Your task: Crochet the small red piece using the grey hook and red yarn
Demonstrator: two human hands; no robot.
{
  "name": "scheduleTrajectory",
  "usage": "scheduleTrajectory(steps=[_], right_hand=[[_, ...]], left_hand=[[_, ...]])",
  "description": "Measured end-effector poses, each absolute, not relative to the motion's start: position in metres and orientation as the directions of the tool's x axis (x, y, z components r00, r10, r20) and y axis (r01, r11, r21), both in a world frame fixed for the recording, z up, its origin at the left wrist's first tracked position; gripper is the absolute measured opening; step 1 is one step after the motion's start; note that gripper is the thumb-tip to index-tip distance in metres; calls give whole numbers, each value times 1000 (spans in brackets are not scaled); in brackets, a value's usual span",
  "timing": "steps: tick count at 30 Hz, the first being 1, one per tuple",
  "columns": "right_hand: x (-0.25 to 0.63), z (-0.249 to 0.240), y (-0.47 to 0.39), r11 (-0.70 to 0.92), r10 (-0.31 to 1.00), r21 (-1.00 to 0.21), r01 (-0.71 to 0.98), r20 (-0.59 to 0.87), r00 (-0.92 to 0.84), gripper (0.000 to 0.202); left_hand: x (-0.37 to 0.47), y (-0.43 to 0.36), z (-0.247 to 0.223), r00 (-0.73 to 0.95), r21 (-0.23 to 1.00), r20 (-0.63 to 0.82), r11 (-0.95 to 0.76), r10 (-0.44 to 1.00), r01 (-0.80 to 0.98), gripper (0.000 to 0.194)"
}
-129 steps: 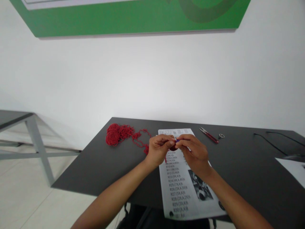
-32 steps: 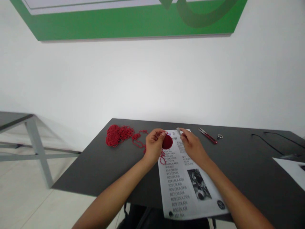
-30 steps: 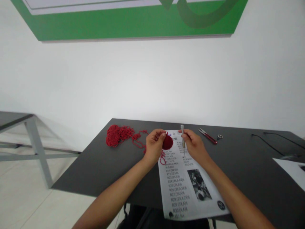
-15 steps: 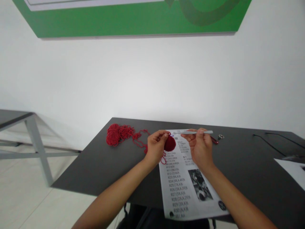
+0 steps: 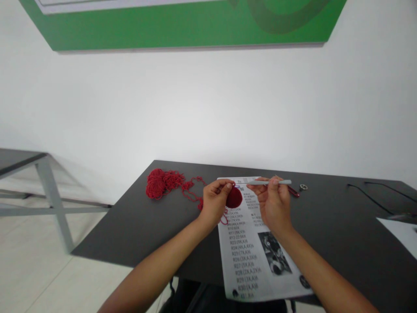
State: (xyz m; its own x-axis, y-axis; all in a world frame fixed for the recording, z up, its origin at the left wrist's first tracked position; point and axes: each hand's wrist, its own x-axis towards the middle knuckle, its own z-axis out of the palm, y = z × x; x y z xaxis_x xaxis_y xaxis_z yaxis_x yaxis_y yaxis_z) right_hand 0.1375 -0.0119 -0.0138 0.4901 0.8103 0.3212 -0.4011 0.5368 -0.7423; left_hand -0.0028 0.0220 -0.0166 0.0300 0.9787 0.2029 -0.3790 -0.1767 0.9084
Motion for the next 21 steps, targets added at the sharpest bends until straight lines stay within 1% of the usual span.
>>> scheduleTrajectory(steps=[6,12,16,18,21], right_hand=[[135,-12,-14,522,827,-739,-425,318,464,28],[135,-19,-14,513,842,-745,-426,341,417,26],[137,-27,-14,474,862,-839,-266,380,337,21],[135,-29,-15,471,863,-862,-187,406,300,20],[132,-31,-18,472,863,-875,-105,435,256,14]], left_hand=[[-3,22,-16,30,899,213,-184,977,-398,20],[-3,20,-15,73,882,189,-136,979,-452,23],[-2,20,-16,63,887,217,-170,974,-429,24],[-2,20,-16,55,893,226,-184,973,-411,24],[-3,19,-14,64,900,226,-184,972,-394,25]])
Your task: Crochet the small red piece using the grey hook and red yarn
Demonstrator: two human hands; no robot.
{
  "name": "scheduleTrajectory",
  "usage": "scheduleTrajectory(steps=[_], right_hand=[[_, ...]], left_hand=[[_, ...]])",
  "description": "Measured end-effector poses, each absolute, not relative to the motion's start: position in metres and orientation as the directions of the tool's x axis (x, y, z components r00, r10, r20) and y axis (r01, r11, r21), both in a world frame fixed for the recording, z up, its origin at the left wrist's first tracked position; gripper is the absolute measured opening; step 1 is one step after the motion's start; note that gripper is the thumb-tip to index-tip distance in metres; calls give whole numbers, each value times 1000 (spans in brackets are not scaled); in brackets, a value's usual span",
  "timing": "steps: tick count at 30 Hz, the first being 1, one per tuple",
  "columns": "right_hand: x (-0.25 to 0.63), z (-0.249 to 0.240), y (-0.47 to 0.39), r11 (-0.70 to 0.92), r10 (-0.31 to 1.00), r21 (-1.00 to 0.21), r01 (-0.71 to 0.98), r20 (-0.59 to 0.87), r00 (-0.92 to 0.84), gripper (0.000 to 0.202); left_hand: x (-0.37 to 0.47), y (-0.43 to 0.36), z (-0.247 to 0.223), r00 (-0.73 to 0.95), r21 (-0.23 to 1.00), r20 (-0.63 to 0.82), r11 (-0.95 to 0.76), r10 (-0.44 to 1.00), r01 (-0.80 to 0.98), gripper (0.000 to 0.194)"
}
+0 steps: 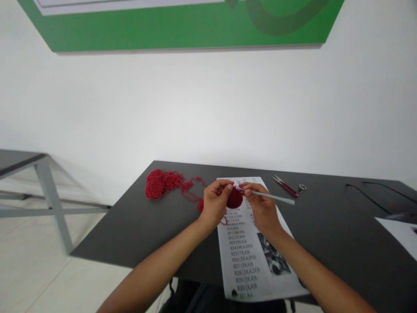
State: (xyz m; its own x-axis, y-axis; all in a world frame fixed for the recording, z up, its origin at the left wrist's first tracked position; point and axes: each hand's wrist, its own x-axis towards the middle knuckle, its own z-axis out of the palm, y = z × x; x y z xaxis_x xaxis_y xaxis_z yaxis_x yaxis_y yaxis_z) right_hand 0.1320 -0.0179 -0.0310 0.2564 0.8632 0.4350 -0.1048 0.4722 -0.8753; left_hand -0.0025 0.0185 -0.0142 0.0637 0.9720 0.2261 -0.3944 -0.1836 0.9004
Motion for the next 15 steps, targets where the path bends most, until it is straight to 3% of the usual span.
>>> scheduleTrajectory(steps=[6,15], right_hand=[[130,-31,-23,525,822,-848,69,527,217,6],[130,-27,-26,530,822,-843,92,537,190,6]], left_hand=[[-1,16,-14,79,912,268,-226,960,-342,21],[0,10,-14,140,911,247,-180,959,-370,24]])
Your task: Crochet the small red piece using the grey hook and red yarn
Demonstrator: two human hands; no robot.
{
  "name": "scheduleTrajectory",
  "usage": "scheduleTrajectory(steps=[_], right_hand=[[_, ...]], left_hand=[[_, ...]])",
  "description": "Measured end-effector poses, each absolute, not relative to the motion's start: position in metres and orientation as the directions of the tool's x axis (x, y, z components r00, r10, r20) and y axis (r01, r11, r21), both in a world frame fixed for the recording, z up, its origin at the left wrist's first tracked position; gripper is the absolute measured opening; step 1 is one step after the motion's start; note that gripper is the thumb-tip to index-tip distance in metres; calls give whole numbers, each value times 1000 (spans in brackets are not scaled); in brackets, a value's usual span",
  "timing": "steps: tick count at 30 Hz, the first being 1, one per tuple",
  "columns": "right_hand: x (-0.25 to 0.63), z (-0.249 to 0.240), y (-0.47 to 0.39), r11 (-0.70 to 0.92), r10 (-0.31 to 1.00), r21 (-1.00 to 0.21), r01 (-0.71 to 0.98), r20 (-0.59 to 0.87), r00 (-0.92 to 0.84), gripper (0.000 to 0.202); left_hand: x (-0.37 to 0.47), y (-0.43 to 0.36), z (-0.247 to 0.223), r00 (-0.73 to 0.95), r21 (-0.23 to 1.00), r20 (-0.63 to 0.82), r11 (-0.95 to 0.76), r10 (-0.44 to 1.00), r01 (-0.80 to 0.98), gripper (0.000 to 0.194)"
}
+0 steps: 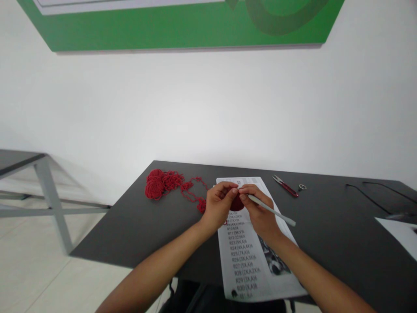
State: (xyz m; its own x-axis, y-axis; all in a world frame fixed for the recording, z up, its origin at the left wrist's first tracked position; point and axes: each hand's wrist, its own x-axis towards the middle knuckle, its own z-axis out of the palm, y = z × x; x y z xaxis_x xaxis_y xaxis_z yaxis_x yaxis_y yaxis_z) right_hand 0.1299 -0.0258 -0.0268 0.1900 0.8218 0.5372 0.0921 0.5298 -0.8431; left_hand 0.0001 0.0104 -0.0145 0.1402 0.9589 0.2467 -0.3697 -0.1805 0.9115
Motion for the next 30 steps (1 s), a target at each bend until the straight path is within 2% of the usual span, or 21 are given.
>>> scheduleTrajectory(steps=[6,12,14,17,19,21,23,26,28,30], right_hand=[[129,-30,-21,398,892,-917,-25,381,244,10],[124,-36,-19,372,900,-915,-158,314,301,15],[126,-37,-17,381,894,-907,-178,312,322,18],[132,-32,-15,391,887,-889,-239,294,357,22],[136,-27,-13,386,888,-871,-304,261,378,26],[139,-22,-12,382,891,-855,-350,241,385,28],[141,-21,-12,378,900,-851,-363,246,360,28],[140,-25,-12,379,916,-867,-324,302,263,22],[138,-30,-13,396,916,-872,-289,351,194,18],[135,-33,-14,412,911,-865,-287,381,159,14]], left_hand=[[1,11,-16,197,862,183,-60,963,-503,33],[0,12,-15,227,867,175,-41,958,-496,39],[-2,14,-13,230,888,198,-74,953,-454,43],[-7,20,-10,189,934,280,-221,941,-282,51],[-10,25,-9,290,948,306,-262,907,-179,63],[-13,27,-8,445,969,244,-192,862,-158,69],[-17,27,-5,514,967,170,-43,841,-250,71],[-21,23,2,585,844,73,262,808,-467,61],[-22,20,6,584,759,72,336,808,-558,53],[-20,17,6,564,742,95,319,821,-589,56]])
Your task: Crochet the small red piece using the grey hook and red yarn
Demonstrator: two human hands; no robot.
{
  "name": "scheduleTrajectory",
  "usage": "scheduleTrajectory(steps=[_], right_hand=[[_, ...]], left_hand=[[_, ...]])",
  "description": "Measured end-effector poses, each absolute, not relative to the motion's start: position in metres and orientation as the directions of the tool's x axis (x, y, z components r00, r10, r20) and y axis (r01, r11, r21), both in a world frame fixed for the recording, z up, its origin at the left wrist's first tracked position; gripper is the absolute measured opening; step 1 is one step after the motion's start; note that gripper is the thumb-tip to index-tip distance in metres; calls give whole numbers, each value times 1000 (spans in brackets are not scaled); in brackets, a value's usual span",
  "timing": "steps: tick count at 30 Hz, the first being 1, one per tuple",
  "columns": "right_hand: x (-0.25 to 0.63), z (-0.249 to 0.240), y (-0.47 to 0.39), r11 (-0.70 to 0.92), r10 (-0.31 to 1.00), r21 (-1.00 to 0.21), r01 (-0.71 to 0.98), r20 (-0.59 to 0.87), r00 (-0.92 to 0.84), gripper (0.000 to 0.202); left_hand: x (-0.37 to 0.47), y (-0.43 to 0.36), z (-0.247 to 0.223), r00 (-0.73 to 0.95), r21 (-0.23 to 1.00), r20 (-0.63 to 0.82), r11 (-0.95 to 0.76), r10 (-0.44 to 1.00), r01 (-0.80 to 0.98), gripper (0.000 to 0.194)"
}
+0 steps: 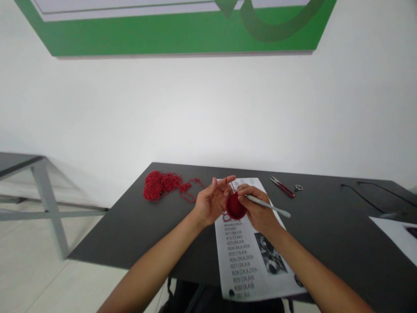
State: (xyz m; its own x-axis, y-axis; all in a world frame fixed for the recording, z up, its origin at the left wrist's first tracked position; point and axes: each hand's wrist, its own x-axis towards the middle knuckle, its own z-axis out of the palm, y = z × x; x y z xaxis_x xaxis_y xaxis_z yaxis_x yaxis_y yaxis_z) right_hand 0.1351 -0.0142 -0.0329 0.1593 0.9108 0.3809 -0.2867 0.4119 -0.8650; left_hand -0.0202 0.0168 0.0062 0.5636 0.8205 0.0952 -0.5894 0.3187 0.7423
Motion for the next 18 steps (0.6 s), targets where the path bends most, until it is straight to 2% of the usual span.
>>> scheduleTrajectory(steps=[3,5,8,11,14,18], right_hand=[[132,-32,-16,431,902,-852,-299,393,180,11],[133,-30,-17,436,898,-855,-282,396,189,10],[136,-28,-18,453,890,-860,-233,421,176,10],[139,-29,-20,501,864,-852,-151,481,151,14],[141,-29,-23,538,840,-839,-78,526,136,34],[141,-28,-23,533,835,-845,-41,516,191,56]], left_hand=[[-14,14,-2,461,792,196,138,865,-595,59],[-10,13,-9,445,867,282,-26,850,-498,64],[-7,11,-16,439,896,363,-179,822,-406,75],[-8,9,-17,423,892,391,-223,817,-392,79],[-8,9,-16,436,888,387,-200,813,-414,87],[-7,9,-17,476,890,348,-125,808,-438,97]])
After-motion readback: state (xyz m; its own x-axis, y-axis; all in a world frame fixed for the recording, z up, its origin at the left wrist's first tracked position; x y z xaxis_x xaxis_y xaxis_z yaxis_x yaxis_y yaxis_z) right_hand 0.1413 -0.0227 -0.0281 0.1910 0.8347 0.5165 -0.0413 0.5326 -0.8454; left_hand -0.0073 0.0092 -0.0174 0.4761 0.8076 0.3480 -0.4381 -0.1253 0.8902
